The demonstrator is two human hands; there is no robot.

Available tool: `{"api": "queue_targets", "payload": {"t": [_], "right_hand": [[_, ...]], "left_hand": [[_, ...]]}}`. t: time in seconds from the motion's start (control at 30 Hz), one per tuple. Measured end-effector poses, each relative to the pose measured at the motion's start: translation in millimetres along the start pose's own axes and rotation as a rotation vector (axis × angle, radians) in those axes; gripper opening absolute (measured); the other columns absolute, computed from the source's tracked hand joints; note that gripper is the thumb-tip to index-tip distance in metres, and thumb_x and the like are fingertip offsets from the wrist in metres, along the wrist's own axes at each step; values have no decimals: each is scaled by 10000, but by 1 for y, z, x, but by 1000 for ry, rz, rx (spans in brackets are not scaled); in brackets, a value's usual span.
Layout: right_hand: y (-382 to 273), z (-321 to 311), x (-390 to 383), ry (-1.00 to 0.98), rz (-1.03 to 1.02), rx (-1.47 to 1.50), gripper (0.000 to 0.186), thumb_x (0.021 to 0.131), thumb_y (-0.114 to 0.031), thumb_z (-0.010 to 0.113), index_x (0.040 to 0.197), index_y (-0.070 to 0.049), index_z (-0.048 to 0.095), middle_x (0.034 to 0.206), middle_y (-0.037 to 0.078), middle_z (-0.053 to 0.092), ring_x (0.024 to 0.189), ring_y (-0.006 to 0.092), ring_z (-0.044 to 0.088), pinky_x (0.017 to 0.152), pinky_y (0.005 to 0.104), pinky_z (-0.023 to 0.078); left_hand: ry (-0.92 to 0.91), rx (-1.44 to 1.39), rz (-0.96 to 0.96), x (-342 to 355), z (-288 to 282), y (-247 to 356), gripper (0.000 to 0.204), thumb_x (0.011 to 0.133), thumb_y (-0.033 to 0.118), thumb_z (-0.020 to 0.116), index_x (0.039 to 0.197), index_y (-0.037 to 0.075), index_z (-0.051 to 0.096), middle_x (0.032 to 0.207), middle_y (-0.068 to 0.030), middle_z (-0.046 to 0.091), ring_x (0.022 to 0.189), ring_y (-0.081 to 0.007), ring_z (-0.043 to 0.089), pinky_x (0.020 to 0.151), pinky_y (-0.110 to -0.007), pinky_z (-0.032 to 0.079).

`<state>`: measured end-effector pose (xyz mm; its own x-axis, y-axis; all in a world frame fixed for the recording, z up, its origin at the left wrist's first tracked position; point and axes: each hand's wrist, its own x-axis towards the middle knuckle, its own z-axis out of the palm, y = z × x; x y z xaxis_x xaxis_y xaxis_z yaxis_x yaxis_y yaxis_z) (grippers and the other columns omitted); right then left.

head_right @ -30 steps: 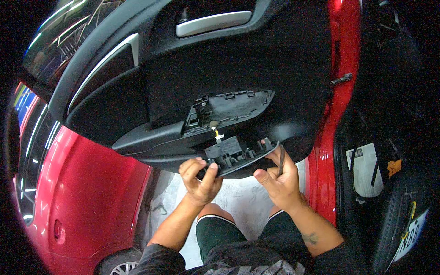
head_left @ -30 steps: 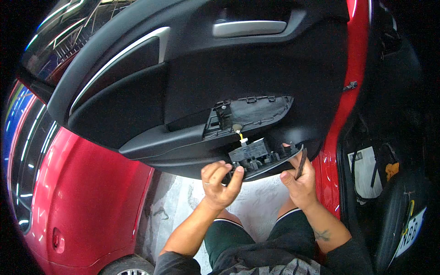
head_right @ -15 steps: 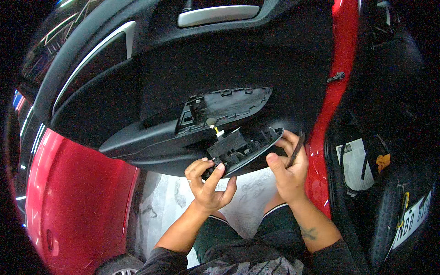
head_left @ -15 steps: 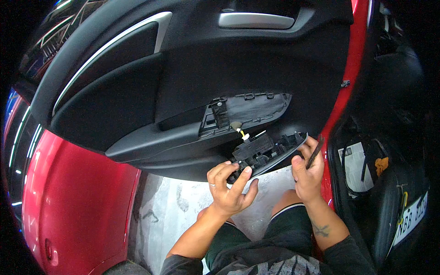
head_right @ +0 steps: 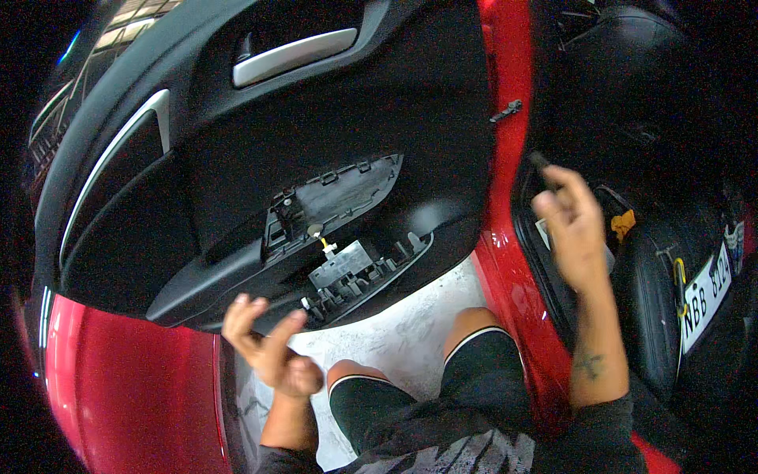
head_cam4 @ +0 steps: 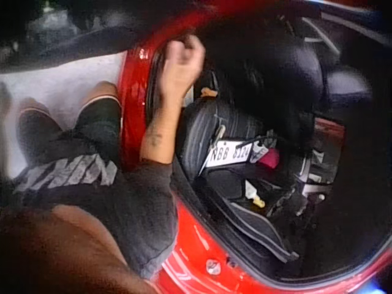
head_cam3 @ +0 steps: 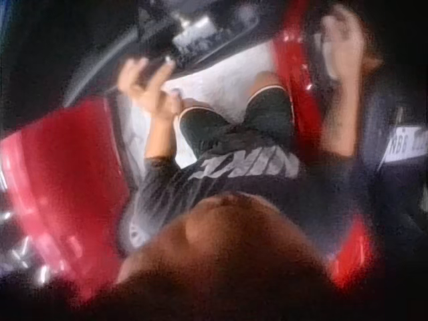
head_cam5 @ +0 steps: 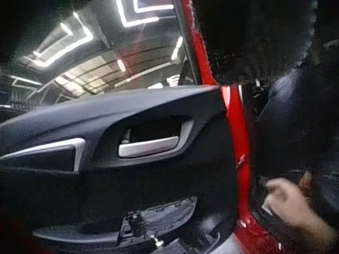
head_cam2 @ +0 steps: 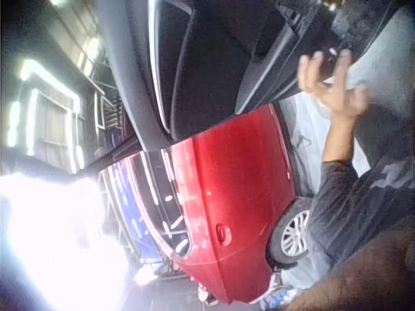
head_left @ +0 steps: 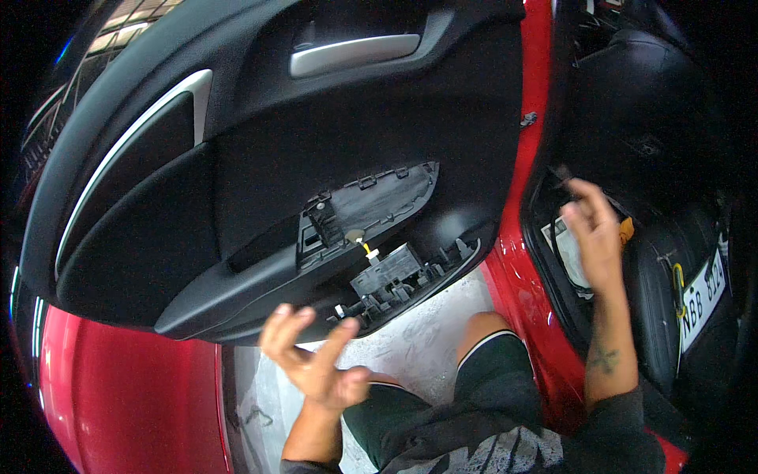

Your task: The person removes a door handle assembly from a red car door, disconnects the wiring, and places the components on the floor. They then retrieve a door panel, place it on the car seat, and use a pry tool to remove a trim piece from the door panel.

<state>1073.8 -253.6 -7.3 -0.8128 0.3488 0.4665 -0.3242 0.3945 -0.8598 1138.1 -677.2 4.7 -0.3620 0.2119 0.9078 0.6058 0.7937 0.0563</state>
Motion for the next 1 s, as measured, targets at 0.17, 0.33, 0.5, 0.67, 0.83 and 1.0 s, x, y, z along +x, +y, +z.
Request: {"api": "queue_targets", "payload": {"t": [0.17, 0.33, 0.5, 0.67, 0.83, 1.0], "right_hand": [[-20, -108, 32, 257, -149, -209, 387, 1066, -203, 675, 1425, -58, 675, 921, -61, 566, 759, 34, 465, 641, 229, 374], [-38, -180, 47, 286, -142, -524, 395, 1073, -236, 676, 1438, -84, 686, 987, -46, 644, 761, 36, 502, 654, 223, 409], [-51, -214, 38, 258, -86, -629, 422, 1077, -243, 664, 1456, -58, 670, 1034, -25, 680, 823, 52, 558, 727, 226, 460], [-42, -235, 36, 169, -74, -638, 427, 1087, -251, 641, 1449, -25, 653, 1060, -3, 699, 900, 77, 622, 769, 250, 505], [-61, -240, 6, 159, 39, -553, 430, 1092, -230, 617, 1455, -1, 624, 1133, 78, 737, 1016, 146, 704, 861, 300, 580], [-80, -189, 43, 53, -115, -617, 302, 1069, -179, 613, 1292, 17, 667, 1009, 92, 745, 899, 160, 729, 777, 319, 601]], "left_hand": [[76, -61, -27, 70, -20, -30, 207, 943, 165, 692, 1049, 4, 764, 1175, -207, 687, 1192, -387, 633, 1088, -498, 453], [-86, -66, -59, 117, -23, -40, 139, 926, 33, 723, 1045, -31, 755, 1009, -172, 710, 964, -281, 694, 889, -369, 520], [-261, 223, -222, 113, -12, -57, 199, 973, 197, 748, 933, 2, 741, 858, -158, 716, 770, -309, 712, 718, -401, 528], [-284, 476, -225, 100, -5, -66, 401, 975, 406, 742, 772, 63, 695, 767, -157, 715, 713, -386, 711, 649, -478, 518], [-257, 438, -99, 104, 20, -57, 411, 963, 415, 757, 744, 73, 693, 738, -164, 683, 683, -408, 689, 651, -500, 512], [-221, 555, -92, 79, -14, -84, 373, 1026, 357, 716, 785, 73, 712, 744, -155, 674, 660, -386, 660, 584, -502, 465]]}}
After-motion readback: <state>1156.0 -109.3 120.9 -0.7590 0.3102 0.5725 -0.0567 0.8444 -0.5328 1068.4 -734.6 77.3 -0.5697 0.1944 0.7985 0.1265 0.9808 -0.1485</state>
